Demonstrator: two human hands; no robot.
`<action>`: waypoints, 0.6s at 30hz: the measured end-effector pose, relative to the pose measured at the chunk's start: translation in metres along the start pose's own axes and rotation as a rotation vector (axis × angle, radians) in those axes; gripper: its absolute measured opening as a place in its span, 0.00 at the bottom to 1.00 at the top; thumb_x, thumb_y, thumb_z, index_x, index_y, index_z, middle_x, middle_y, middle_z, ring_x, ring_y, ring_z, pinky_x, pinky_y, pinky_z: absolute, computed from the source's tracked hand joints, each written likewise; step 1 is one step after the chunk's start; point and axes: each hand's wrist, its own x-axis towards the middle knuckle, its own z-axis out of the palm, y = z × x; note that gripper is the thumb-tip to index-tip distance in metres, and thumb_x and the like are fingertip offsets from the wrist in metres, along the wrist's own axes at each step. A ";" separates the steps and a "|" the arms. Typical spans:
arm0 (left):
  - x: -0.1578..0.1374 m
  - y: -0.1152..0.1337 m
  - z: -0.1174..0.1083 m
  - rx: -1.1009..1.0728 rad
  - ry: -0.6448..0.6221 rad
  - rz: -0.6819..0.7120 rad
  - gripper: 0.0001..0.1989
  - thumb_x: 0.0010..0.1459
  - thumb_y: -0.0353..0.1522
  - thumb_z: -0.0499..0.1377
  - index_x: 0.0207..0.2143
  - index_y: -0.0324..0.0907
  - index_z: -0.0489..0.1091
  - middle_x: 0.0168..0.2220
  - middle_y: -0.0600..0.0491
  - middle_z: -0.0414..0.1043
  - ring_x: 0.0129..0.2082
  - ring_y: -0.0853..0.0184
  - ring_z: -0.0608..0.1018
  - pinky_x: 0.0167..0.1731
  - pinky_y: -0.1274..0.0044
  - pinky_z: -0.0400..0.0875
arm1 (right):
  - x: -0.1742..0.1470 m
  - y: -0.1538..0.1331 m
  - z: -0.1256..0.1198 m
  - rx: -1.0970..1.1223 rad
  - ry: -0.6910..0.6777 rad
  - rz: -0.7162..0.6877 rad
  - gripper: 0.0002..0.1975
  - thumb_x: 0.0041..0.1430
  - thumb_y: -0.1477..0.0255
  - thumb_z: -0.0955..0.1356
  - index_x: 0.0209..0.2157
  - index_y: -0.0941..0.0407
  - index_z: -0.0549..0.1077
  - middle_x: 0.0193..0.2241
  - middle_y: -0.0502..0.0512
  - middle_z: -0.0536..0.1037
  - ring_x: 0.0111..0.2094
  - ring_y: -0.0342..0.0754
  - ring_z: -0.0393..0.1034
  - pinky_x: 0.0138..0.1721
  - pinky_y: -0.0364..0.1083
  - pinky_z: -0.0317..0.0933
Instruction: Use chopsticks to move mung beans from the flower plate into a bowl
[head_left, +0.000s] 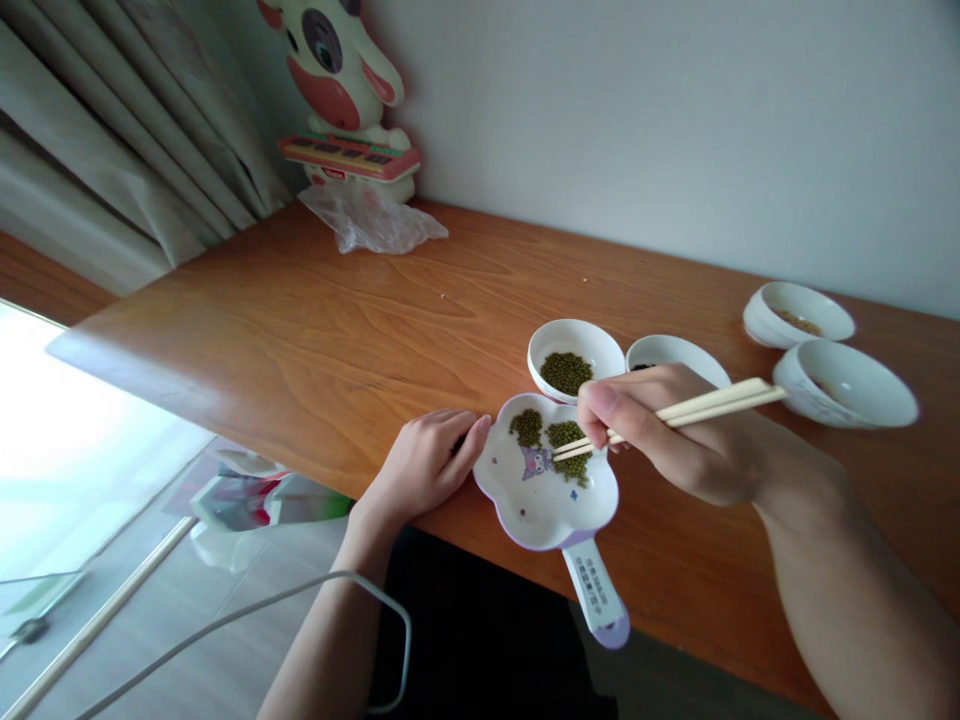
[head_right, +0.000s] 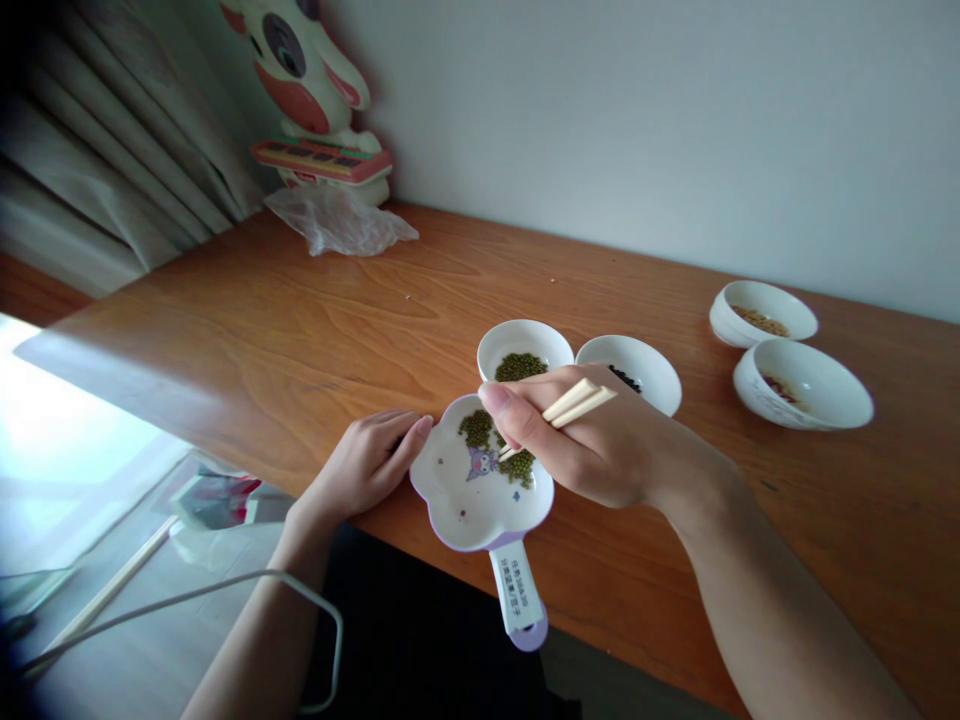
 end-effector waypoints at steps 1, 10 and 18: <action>0.000 0.000 0.000 0.000 0.001 0.001 0.21 0.77 0.40 0.46 0.29 0.43 0.59 0.27 0.55 0.66 0.27 0.69 0.68 0.32 0.74 0.59 | 0.001 0.000 0.000 -0.007 -0.004 0.002 0.24 0.78 0.59 0.57 0.28 0.54 0.68 0.23 0.47 0.70 0.24 0.43 0.60 0.30 0.47 0.52; 0.000 0.000 0.001 -0.009 0.015 0.006 0.21 0.77 0.39 0.47 0.29 0.43 0.60 0.27 0.55 0.67 0.27 0.69 0.69 0.31 0.74 0.61 | 0.003 -0.001 0.001 -0.023 -0.015 -0.013 0.21 0.77 0.62 0.58 0.28 0.54 0.66 0.23 0.46 0.69 0.25 0.43 0.59 0.30 0.47 0.51; 0.001 0.000 0.000 -0.008 0.002 0.007 0.21 0.77 0.40 0.46 0.29 0.43 0.60 0.27 0.54 0.68 0.27 0.69 0.70 0.32 0.75 0.62 | 0.003 0.000 0.003 -0.030 -0.035 0.019 0.24 0.78 0.58 0.57 0.28 0.55 0.66 0.23 0.47 0.69 0.26 0.43 0.60 0.31 0.47 0.51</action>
